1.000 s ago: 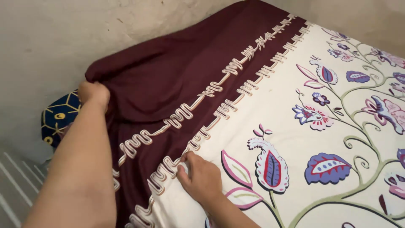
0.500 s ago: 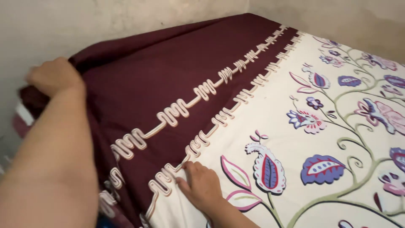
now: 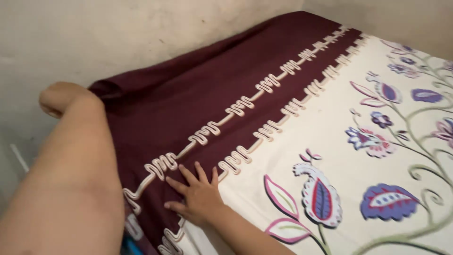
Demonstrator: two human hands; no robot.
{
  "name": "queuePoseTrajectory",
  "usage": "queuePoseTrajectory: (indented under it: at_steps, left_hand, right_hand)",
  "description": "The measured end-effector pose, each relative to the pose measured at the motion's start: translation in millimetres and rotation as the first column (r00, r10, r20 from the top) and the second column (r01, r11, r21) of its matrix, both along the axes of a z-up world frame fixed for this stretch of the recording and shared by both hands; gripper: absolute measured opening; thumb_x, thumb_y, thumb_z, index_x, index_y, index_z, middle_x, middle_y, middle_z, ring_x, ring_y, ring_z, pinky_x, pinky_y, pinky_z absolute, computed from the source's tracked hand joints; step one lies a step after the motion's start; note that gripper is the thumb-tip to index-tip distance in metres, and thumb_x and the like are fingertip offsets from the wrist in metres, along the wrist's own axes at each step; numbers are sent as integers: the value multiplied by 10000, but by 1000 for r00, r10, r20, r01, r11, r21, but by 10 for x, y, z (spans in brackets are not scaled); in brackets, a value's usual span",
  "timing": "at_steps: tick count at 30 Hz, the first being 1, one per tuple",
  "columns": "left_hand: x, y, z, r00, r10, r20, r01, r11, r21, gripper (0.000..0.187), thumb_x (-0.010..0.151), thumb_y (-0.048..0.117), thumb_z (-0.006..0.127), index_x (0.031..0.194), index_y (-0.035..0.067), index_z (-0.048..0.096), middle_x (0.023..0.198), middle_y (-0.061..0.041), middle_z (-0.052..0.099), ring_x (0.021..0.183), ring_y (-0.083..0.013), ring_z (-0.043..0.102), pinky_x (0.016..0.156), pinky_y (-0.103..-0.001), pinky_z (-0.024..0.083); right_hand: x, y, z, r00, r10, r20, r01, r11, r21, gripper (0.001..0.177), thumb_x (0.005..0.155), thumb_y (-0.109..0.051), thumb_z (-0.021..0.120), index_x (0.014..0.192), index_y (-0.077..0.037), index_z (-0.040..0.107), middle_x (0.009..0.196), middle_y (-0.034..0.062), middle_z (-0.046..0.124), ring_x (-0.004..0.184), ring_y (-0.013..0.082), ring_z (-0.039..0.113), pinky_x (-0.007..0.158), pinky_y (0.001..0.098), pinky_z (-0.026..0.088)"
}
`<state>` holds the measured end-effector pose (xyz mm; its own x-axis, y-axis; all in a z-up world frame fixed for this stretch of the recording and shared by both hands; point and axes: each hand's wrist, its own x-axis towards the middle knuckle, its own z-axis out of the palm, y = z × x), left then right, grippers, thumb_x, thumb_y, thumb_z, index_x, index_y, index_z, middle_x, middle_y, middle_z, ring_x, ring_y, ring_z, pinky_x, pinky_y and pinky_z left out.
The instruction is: The person is making a bed and putting a pillowcase on a pillow.
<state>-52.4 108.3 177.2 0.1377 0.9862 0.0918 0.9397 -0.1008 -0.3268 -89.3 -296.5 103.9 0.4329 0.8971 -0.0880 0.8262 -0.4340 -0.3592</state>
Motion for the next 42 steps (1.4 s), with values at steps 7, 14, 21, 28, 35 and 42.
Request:
queuePoseTrajectory:
  at_steps: [7, 14, 21, 28, 35, 42]
  left_hand:
    - [-286, -277, 68, 799, 279, 533, -80, 927, -366, 172, 951, 183, 690, 997, 38, 771, 1010, -134, 760, 907, -238, 747, 637, -391, 560]
    - [-444, -764, -532, 343, 7, 939, -56, 998, 13, 736, 976, 353, 686, 1439, -36, 267, 1290, -317, 605, 1127, -469, 632, 926, -542, 505]
    - [-674, -796, -912, 755, -196, 625, 252, 968, 0, 562, 1056, 298, 646, 1485, 50, 382, 1241, -273, 716, 1138, -433, 691, 1001, -527, 543]
    - [-775, -555, -1157, 765, -441, 470, 414, 895, 165, 677, 854, 381, 743, 1453, 242, 460, 1386, -196, 587, 1221, -392, 601, 972, -526, 504]
    - [-500, -456, -1325, 788, -109, 606, 212, 972, -102, 800, 904, 620, 596, 1573, 282, 316, 1417, -190, 570, 1253, -385, 587, 1010, -551, 476]
    - [-488, -504, -1427, 618, -11, 786, 90, 994, -56, 777, 877, 666, 578, 1486, 190, 502, 1336, -213, 650, 1235, -397, 614, 1036, -506, 477]
  right_hand:
    - [349, 531, 58, 997, 72, 0, -71, 985, -156, 746, 902, -714, 434, 1582, -472, 244, 1721, -60, 82, 1582, 352, -6, 1084, 865, -21]
    - [609, 744, -14, 997, 83, 2, -80, 974, -212, 847, 839, -778, 466, 1587, -470, 216, 1721, -98, 58, 1592, 267, -27, 1060, 897, -24]
    - [654, 1086, 47, 997, 69, 32, -58, 964, -260, 884, 829, -802, 449, 1600, -462, 181, 1727, -90, 32, 1596, 257, -34, 1039, 916, 2]
    - [735, 1609, -56, 994, 96, 46, -84, 973, -213, 812, 874, -768, 428, 1593, -471, 195, 1723, -72, 20, 1589, 283, -52, 1050, 889, -52]
    - [911, 2072, -185, 986, 136, 100, -126, 986, -106, 729, 911, -720, 422, 1574, -471, 249, 1711, -57, 94, 1583, 271, 8, 1066, 870, -47]
    - [983, 2542, -308, 975, 155, 162, -149, 988, -47, 654, 949, -672, 408, 1558, -464, 294, 1693, -66, 174, 1574, 244, 81, 1084, 865, -4]
